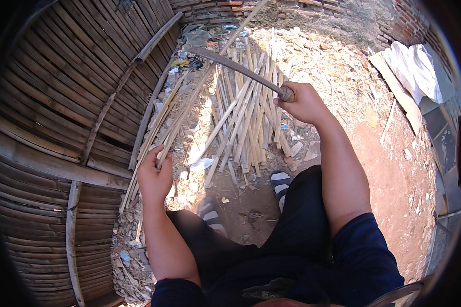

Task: The person whittles and shapes a thin strip of bamboo using a large machete, repeatedly shaving off small layers to refine its thickness.

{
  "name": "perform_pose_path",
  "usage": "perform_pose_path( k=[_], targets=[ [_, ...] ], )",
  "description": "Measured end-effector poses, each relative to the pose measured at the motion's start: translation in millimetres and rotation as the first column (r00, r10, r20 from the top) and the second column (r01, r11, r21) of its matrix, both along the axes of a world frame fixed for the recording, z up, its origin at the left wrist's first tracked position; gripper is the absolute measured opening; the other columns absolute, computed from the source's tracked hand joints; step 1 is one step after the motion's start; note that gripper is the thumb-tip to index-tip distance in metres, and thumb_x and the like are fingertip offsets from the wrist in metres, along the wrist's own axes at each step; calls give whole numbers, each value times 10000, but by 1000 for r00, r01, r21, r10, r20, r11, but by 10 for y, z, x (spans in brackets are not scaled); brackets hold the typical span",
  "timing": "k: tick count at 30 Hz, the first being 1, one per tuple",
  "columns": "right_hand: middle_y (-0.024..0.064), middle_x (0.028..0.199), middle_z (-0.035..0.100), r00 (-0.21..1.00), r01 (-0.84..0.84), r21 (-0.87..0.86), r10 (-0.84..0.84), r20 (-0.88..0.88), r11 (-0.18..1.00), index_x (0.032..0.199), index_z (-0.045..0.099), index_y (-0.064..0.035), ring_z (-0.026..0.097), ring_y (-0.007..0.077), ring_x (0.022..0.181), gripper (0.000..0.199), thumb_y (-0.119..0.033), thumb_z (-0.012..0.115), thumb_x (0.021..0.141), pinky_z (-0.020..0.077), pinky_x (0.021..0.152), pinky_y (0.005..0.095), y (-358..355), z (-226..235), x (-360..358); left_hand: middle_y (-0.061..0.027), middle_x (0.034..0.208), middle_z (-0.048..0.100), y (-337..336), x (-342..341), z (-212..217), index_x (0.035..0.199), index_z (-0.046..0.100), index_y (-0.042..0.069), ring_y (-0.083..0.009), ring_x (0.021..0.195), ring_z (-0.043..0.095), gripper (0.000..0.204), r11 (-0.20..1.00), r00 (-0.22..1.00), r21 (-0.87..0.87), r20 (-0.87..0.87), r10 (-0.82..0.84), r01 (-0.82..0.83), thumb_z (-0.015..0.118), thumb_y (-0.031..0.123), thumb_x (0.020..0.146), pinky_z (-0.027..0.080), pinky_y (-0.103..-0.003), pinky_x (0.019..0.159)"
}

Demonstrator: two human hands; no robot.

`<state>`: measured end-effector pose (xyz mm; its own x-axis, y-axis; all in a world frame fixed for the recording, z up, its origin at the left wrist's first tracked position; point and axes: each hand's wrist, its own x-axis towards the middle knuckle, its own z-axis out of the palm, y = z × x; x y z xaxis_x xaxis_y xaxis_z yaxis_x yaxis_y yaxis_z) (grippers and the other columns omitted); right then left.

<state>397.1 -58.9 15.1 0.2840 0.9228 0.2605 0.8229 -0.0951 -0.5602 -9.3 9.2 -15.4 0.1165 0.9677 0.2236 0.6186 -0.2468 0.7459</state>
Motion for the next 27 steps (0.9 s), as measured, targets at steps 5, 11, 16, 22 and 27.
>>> perform_pose_path(
  k=[5, 11, 16, 22, 27],
  targets=[
    [198, 901, 741, 936, -261, -237, 305, 175, 936, 1082, 757, -70, 716, 409, 923, 349, -329, 815, 855, 555, 812, 510, 18, 109, -320, 16, 749, 583, -8, 66, -53, 1229, 719, -14, -41, 650, 439, 316, 1000, 1000, 26, -27, -10, 10, 732, 175, 976, 373, -262, 566],
    [184, 927, 745, 952, -228, -225, 266, 154, 947, 1057, 757, -80, 717, 397, 935, 330, -338, 812, 858, 559, 810, 513, 33, 165, -366, -29, 797, 631, -34, 45, 19, 1238, 724, -5, -67, 677, 460, 335, 999, 1000, 32, -24, 13, -12, 748, 187, 964, 411, -269, 602],
    [151, 746, 677, 992, 122, 62, -123, 13, 991, 958, 723, -32, 634, 305, 673, 287, -286, 832, 879, 515, 696, 435, 9, 15, 70, -47, 812, 642, 20, -26, 8, 1241, 726, 6, -79, 692, 475, 352, 998, 997, 59, -68, 36, -32, 762, 203, 952, 426, -271, 614],
    [178, 807, 715, 979, -152, -61, 159, 125, 986, 955, 737, -67, 691, 383, 781, 243, -262, 826, 842, 529, 717, 461, 6, -14, -122, -44, 787, 618, -28, 85, -3, 1226, 732, 11, -88, 650, 471, 363, 997, 999, 74, -22, 30, -28, 776, 230, 940, 428, -298, 597],
    [183, 818, 720, 907, -336, -156, 364, 212, 929, 941, 745, -90, 698, 417, 815, 226, -260, 829, 818, 528, 722, 493, 13, 42, -439, -49, 777, 606, -6, 51, -25, 1225, 728, 6, -82, 606, 464, 360, 999, 980, 47, -198, 30, -22, 770, 227, 943, 413, -299, 572]
  ],
)
